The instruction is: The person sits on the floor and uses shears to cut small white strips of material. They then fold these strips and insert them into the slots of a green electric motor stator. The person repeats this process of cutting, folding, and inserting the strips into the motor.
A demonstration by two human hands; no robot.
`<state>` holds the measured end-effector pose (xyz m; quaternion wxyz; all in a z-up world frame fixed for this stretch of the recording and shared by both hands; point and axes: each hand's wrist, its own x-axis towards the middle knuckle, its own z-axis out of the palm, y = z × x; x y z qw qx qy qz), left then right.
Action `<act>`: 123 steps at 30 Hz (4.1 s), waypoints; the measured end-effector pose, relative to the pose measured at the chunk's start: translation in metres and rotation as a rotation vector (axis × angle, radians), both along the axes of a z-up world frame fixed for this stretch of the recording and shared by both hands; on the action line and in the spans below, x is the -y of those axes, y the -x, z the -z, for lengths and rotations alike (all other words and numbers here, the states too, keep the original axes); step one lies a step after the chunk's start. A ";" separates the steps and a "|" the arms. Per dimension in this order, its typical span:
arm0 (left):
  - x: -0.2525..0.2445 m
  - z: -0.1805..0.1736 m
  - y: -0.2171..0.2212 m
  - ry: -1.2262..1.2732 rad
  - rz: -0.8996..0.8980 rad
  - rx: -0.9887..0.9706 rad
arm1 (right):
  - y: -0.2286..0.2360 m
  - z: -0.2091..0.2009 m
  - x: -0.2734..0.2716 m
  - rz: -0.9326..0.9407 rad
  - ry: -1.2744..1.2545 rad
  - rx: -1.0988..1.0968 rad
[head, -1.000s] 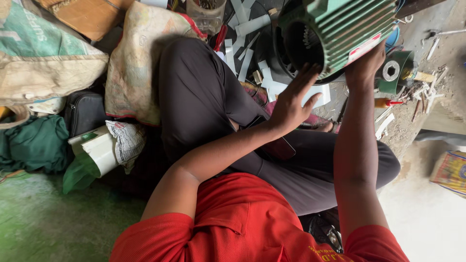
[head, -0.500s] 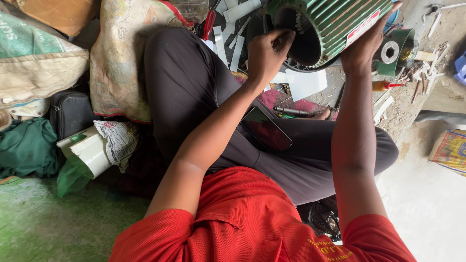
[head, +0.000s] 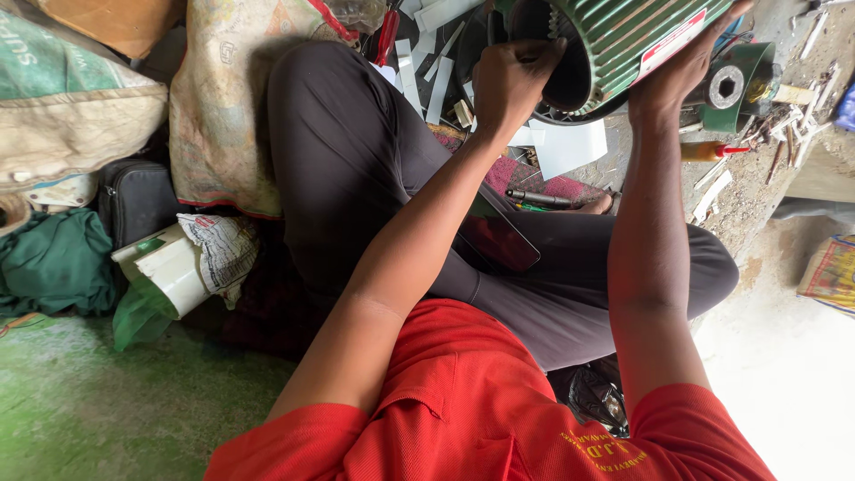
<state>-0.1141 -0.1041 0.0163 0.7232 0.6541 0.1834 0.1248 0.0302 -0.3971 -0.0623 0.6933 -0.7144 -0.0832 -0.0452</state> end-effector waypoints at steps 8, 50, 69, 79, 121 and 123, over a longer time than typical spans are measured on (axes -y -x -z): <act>-0.004 0.001 -0.006 -0.037 0.007 -0.020 | -0.003 0.021 0.007 0.150 0.144 0.119; -0.029 -0.059 -0.033 -0.362 -0.090 0.312 | 0.171 -0.086 -0.111 0.260 0.497 0.130; -0.091 0.112 0.002 -0.607 0.071 0.123 | 0.137 -0.065 0.021 -0.282 1.181 -0.076; -0.051 0.115 0.013 -0.959 0.595 -0.077 | 0.131 0.039 -0.058 -0.449 1.340 -0.119; 0.064 -0.082 0.061 0.222 0.662 0.046 | 0.186 -0.207 -0.017 -0.297 0.162 -0.028; 0.063 -0.087 0.062 0.297 0.630 0.077 | 0.190 -0.209 -0.021 -0.272 0.062 0.005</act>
